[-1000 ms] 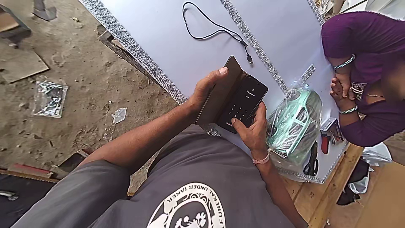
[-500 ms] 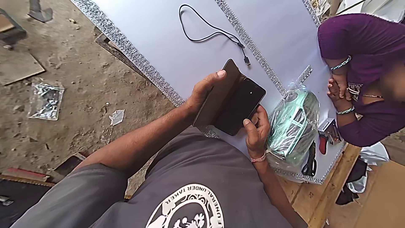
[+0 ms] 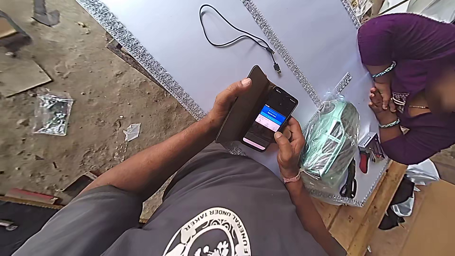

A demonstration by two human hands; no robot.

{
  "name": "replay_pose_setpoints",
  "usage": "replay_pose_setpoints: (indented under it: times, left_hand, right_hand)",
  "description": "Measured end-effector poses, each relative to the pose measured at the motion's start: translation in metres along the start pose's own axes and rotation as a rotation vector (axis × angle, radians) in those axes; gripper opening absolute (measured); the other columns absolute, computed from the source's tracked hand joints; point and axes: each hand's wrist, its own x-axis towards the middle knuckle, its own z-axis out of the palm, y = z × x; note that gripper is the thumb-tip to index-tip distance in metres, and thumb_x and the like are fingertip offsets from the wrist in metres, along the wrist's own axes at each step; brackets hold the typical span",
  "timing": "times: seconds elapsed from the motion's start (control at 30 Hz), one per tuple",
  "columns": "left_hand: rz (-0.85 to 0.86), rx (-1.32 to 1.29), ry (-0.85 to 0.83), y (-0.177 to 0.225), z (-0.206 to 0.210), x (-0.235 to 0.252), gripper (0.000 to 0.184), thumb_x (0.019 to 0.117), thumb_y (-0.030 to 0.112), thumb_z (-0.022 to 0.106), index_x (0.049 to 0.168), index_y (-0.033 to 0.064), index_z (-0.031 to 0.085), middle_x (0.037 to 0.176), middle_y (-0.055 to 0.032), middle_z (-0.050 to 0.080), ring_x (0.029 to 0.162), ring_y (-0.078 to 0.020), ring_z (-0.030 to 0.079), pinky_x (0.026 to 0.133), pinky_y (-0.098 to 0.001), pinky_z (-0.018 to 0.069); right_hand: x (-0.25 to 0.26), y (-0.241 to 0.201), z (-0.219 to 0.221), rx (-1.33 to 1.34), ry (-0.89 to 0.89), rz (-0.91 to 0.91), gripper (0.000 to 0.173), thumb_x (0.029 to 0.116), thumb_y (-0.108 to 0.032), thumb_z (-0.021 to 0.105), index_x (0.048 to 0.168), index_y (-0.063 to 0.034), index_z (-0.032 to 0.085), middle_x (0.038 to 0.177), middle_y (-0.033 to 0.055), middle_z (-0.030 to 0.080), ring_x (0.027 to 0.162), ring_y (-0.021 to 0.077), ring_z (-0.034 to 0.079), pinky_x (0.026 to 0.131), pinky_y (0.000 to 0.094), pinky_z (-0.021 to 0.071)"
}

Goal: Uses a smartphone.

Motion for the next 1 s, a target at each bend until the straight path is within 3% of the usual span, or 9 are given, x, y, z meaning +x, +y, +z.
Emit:
replay_pose_setpoints:
  times: [0.17,0.27,0.37,0.63,0.77,0.8,0.83,0.93,1.0]
  left_hand:
    - [-0.013,0.018,0.171,0.011,0.032,0.002,0.035,0.1008,0.020,0.027,0.106,0.0168,0.062,0.087,0.0007,0.071,0.076,-0.0051,0.071,0.059,-0.0226,0.0603]
    - [0.002,0.012,0.079,0.006,0.017,0.002,0.034,0.0999,0.026,0.034,0.114,0.0157,0.063,0.092,-0.0006,0.073,0.080,-0.0072,0.072,0.061,-0.0257,0.0618]
    - [0.029,-0.051,-0.116,-0.006,-0.020,0.005,0.042,0.1032,0.037,0.044,0.134,0.0121,0.057,0.109,-0.0043,0.072,0.094,-0.0115,0.072,0.075,-0.0308,0.0634]
    - [0.043,0.002,-0.180,-0.011,-0.036,0.014,0.048,0.1024,0.037,0.046,0.141,0.0101,0.056,0.121,-0.0072,0.071,0.106,-0.0137,0.070,0.089,-0.0330,0.0612]
    - [-0.027,-0.015,0.055,-0.004,-0.013,0.007,0.039,0.0989,0.032,0.043,0.125,0.0107,0.063,0.106,-0.0066,0.074,0.092,-0.0133,0.073,0.078,-0.0306,0.0633]
    - [-0.009,-0.087,-0.187,-0.008,-0.039,0.010,0.049,0.1049,0.032,0.041,0.145,0.0034,0.049,0.127,-0.0146,0.066,0.110,-0.0203,0.068,0.093,-0.0367,0.0591]
    - [0.017,-0.113,-0.354,-0.014,-0.057,0.017,0.056,0.1065,0.033,0.040,0.152,0.0005,0.038,0.138,-0.0183,0.058,0.120,-0.0235,0.063,0.100,-0.0394,0.0551]
    - [0.037,-0.015,-0.179,-0.013,-0.040,0.015,0.050,0.1017,0.038,0.046,0.141,0.0089,0.055,0.123,-0.0091,0.070,0.107,-0.0157,0.070,0.089,-0.0342,0.0610]
    - [0.035,0.007,-0.147,-0.012,-0.036,0.014,0.049,0.1012,0.038,0.047,0.140,0.0097,0.055,0.121,-0.0079,0.071,0.106,-0.0149,0.071,0.088,-0.0338,0.0612]
  right_hand:
    - [0.000,-0.003,-0.003,0.069,-0.020,0.062,0.049,0.0864,-0.012,0.058,0.129,0.0107,0.054,0.109,0.0130,0.071,0.101,0.0150,0.071,0.090,0.0314,0.0595]
    - [0.002,-0.008,-0.003,0.153,-0.017,0.144,0.035,0.0925,-0.008,0.054,0.123,0.0080,0.059,0.104,0.0135,0.072,0.096,0.0181,0.072,0.085,0.0353,0.0621]
    - [0.008,-0.013,0.002,0.144,0.052,0.183,0.021,0.0971,-0.009,0.056,0.112,0.0035,0.065,0.088,0.0098,0.072,0.079,0.0157,0.072,0.070,0.0318,0.0622]
    - [0.041,-0.019,0.013,0.042,0.205,0.236,0.020,0.0997,-0.022,0.062,0.105,-0.0039,0.070,0.086,0.0065,0.073,0.079,0.0144,0.072,0.071,0.0327,0.0618]
    - [0.045,-0.020,0.018,0.022,0.237,0.248,0.017,0.0985,-0.022,0.066,0.099,-0.0057,0.070,0.079,0.0043,0.072,0.072,0.0123,0.071,0.066,0.0297,0.0604]
    - [0.045,-0.020,0.018,0.020,0.238,0.247,0.017,0.0980,-0.022,0.067,0.100,-0.0054,0.070,0.079,0.0048,0.072,0.071,0.0128,0.071,0.066,0.0300,0.0607]
    - [0.044,-0.019,0.018,0.015,0.236,0.247,0.017,0.0977,-0.022,0.068,0.101,-0.0049,0.070,0.080,0.0055,0.072,0.071,0.0135,0.071,0.066,0.0304,0.0610]
    - [0.044,-0.018,0.020,-0.015,0.240,0.243,0.021,0.0958,-0.022,0.073,0.104,-0.0035,0.070,0.082,0.0077,0.074,0.072,0.0159,0.073,0.065,0.0322,0.0629]
    - [0.044,-0.017,0.021,-0.024,0.248,0.246,0.021,0.0955,-0.022,0.073,0.104,-0.0034,0.070,0.083,0.0081,0.074,0.072,0.0166,0.073,0.065,0.0329,0.0632]
